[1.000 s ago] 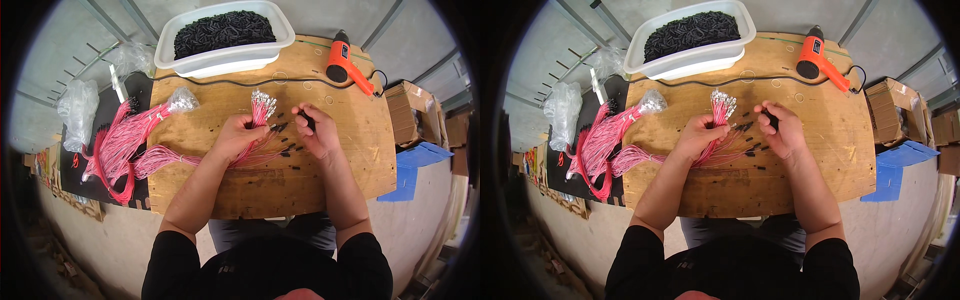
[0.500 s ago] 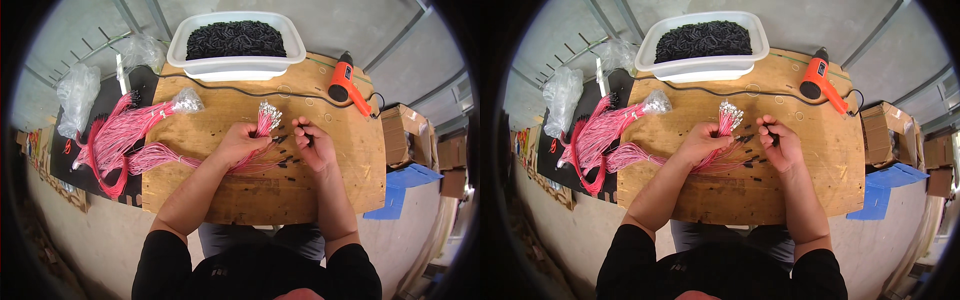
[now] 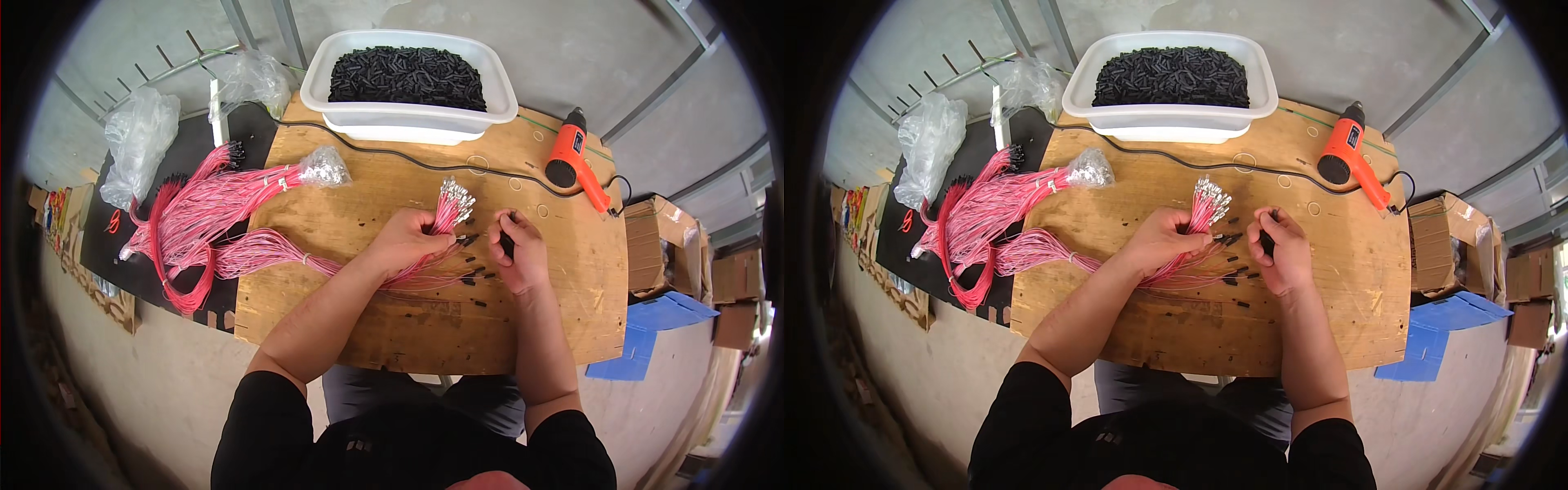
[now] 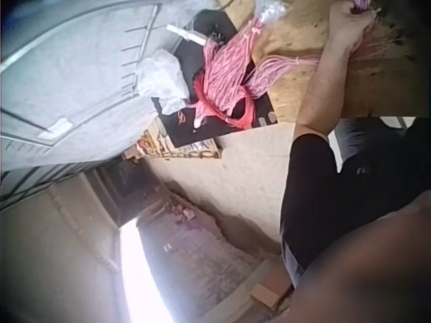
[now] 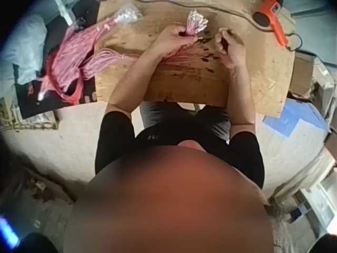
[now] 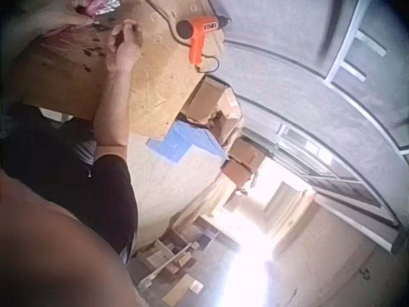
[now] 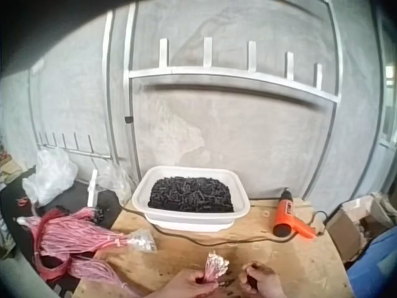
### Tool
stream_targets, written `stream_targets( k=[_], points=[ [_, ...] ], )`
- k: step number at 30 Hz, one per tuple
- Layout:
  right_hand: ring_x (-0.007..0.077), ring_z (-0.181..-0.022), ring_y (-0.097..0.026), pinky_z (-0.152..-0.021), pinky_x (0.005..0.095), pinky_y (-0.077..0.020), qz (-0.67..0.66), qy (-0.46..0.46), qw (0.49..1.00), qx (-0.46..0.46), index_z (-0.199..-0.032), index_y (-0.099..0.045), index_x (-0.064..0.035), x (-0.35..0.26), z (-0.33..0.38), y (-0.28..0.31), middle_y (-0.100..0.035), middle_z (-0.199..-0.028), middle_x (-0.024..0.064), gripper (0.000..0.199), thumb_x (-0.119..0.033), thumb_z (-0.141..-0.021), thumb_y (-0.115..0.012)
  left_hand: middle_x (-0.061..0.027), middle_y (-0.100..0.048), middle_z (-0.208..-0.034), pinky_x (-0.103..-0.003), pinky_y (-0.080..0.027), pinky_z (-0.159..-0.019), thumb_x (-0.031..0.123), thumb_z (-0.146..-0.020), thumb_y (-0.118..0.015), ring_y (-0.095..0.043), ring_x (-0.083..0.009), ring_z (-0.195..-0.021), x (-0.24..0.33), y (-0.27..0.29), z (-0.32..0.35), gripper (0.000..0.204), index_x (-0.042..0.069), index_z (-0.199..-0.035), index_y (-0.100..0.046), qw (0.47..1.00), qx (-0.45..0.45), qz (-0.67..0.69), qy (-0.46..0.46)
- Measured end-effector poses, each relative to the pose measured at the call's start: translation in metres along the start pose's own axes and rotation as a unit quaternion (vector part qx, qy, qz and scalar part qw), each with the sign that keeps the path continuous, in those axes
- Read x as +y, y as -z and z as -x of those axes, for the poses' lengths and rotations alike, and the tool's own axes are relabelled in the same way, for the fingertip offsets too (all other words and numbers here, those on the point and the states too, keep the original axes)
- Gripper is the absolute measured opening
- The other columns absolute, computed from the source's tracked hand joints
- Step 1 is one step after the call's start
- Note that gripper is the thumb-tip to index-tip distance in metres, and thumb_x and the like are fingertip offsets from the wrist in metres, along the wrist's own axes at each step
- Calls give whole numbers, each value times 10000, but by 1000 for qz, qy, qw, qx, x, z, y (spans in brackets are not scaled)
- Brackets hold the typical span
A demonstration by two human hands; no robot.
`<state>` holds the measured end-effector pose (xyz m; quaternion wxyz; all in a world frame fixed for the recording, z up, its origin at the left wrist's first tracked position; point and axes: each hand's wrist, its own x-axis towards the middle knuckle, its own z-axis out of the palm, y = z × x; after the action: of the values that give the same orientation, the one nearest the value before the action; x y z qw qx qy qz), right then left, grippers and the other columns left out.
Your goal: Slide black heat shrink tubes onto the ends of pink wire cables.
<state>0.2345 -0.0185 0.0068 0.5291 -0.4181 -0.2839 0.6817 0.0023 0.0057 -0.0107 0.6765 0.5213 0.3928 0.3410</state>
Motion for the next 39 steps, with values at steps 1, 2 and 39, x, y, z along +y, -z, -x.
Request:
stream_targets(
  k=[1, 2, 39],
  points=[
    [119, -585, -482, -465, 217, -309, 0, 0, 1000, 0, -1083, -570, -50, 0, 0, -1, -595, -775, 58, 123, -134, -1022, -505, -3, -668, -816, -227, -463, -627, 109, -893, -715, -562, -45, -717, -1, 1, 0, 173, -35, -987, -713, 1000, -3, 3, 2],
    [119, -582, -486, -460, 218, -309, 4, -4, 1000, -8, -1071, -575, -51, 0, 0, -2, -604, -776, 61, 122, -138, -1012, -513, -3, -668, -816, -227, -463, -627, 109, -893, -715, -562, -45, -717, -1, 1, 0, 173, -35, -987, -713, 1000, -3, 3, 1],
    [92, -658, -470, -493, 201, -316, -14, -54, 993, -105, -1293, -584, 60, -6, 2, -2, -548, -883, 8, 384, -97, -952, -503, -30, -654, -796, -238, -468, -662, 79, -893, -725, -585, -83, -717, 4, 2, 1, 125, -32, -924, -677, 997, -13, 65, 28]
  ],
)
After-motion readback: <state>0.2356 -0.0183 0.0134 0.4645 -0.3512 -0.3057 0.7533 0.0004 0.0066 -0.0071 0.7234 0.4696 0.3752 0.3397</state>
